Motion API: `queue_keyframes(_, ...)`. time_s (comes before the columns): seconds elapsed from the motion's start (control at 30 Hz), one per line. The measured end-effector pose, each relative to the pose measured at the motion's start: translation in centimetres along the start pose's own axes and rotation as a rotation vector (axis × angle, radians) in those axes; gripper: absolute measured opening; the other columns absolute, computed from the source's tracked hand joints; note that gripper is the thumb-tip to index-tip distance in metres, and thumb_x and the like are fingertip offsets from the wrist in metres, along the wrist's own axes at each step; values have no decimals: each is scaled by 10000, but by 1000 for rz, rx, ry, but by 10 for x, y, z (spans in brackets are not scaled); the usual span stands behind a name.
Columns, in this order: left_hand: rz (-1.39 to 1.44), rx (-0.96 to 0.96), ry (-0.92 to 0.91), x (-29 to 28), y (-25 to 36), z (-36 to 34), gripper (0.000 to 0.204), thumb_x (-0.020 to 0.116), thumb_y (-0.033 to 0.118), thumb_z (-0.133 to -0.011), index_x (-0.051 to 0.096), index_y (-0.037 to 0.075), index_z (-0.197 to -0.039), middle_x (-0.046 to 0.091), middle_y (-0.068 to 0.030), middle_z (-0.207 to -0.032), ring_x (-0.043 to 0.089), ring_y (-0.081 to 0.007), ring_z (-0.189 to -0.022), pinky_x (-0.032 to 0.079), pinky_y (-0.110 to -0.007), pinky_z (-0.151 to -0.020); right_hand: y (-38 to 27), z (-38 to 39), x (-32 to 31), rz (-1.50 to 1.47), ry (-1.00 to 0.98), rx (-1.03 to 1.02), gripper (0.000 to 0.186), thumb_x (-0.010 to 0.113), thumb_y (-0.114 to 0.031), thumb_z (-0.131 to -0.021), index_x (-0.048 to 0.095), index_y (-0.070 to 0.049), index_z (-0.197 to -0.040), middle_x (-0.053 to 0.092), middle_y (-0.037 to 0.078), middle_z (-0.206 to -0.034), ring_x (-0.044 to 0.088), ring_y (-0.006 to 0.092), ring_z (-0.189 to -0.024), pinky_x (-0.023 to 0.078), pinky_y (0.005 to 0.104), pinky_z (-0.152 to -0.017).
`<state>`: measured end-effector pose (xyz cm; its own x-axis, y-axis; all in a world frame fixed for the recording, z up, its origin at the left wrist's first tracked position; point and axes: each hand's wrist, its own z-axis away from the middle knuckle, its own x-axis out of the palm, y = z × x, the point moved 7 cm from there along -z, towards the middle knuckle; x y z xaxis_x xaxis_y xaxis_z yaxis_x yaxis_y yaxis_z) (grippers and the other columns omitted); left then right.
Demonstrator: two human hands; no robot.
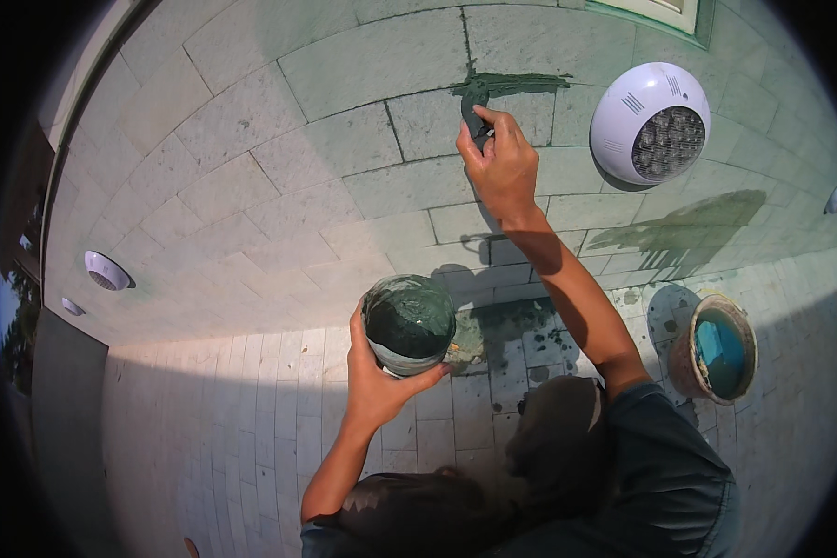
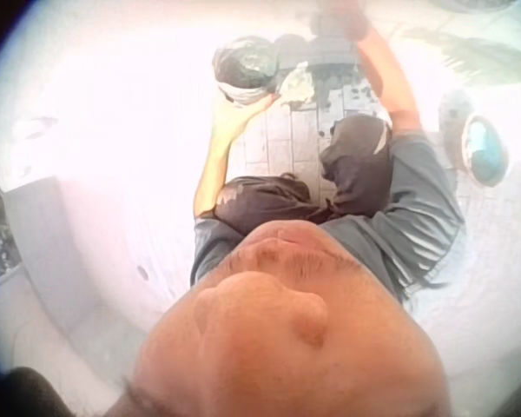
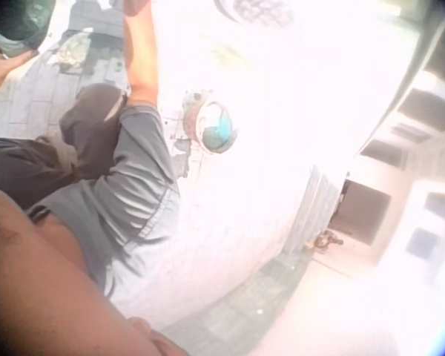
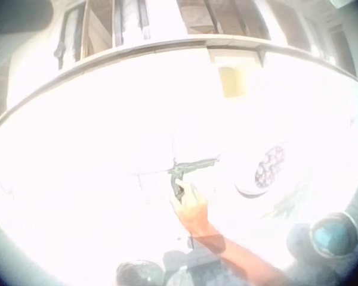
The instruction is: The person mixes grout in a container and applies it to the gaps between wall tiles using a small tool and a sponge.
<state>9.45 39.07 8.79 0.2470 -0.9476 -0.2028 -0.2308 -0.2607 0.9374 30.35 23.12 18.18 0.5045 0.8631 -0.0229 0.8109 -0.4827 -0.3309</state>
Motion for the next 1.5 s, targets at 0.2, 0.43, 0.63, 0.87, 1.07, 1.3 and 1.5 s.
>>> queue_keyframes(0.2,18,0,15,-5,2,3,1072,906,118,-615,231,-3,-1439,540,-187,-1278,590,-268,-1161,501,-388,-972,-15,3,13,-91,-46,-14,299,741,-152,-828,598,-28,-1060,670,117,-869,614,200,-560,505,311,-504)
queue_keyframes(0.43,38,24,5,-4,8,2,1056,913,121,-602,259,0,-1423,563,-176,-1251,608,-264,-1136,516,-385,-954,17,-6,-22,-93,23,122,249,719,-126,-848,597,-2,-1026,625,83,-791,496,115,-508,435,277,-479)
queue_keyframes(0.63,40,-4,20,-6,1,2,1083,920,131,-592,250,1,-1433,549,-181,-1273,595,-265,-1156,506,-385,-968,49,-12,-84,-19,209,268,249,699,-119,-867,586,57,-1001,607,75,-762,445,80,-495,399,268,-469)
queue_keyframes(0.87,24,-15,-16,0,-5,-4,1102,924,188,-597,244,3,-1444,546,-186,-1283,587,-280,-1174,478,-405,-1009,37,-9,-53,42,83,139,268,711,-140,-862,594,42,-1020,663,131,-856,466,106,-486,430,280,-486)
queue_keyframes(1.07,-48,94,-47,-7,-3,-3,1145,925,273,-607,220,24,-1475,479,-199,-1365,493,-318,-1277,390,-434,-1087,5,4,2,52,-37,14,243,711,-114,-874,605,25,-1042,670,113,-887,487,101,-509,430,258,-473)
queue_keyframes(1.3,-125,136,-32,-15,4,6,1141,891,263,-636,182,52,-1505,413,-223,-1412,411,-380,-1329,344,-457,-1097,-25,10,19,-58,-94,-5,251,675,-132,-911,627,25,-1100,619,51,-788,418,54,-539,377,228,-488)
queue_keyframes(1.5,-103,79,-53,-8,12,-1,1146,901,272,-618,201,17,-1489,437,-194,-1395,427,-303,-1328,332,-410,-1113,6,-11,7,-172,-87,216,215,667,-147,-921,630,10,-1063,516,-19,-668,375,20,-551,314,200,-483)
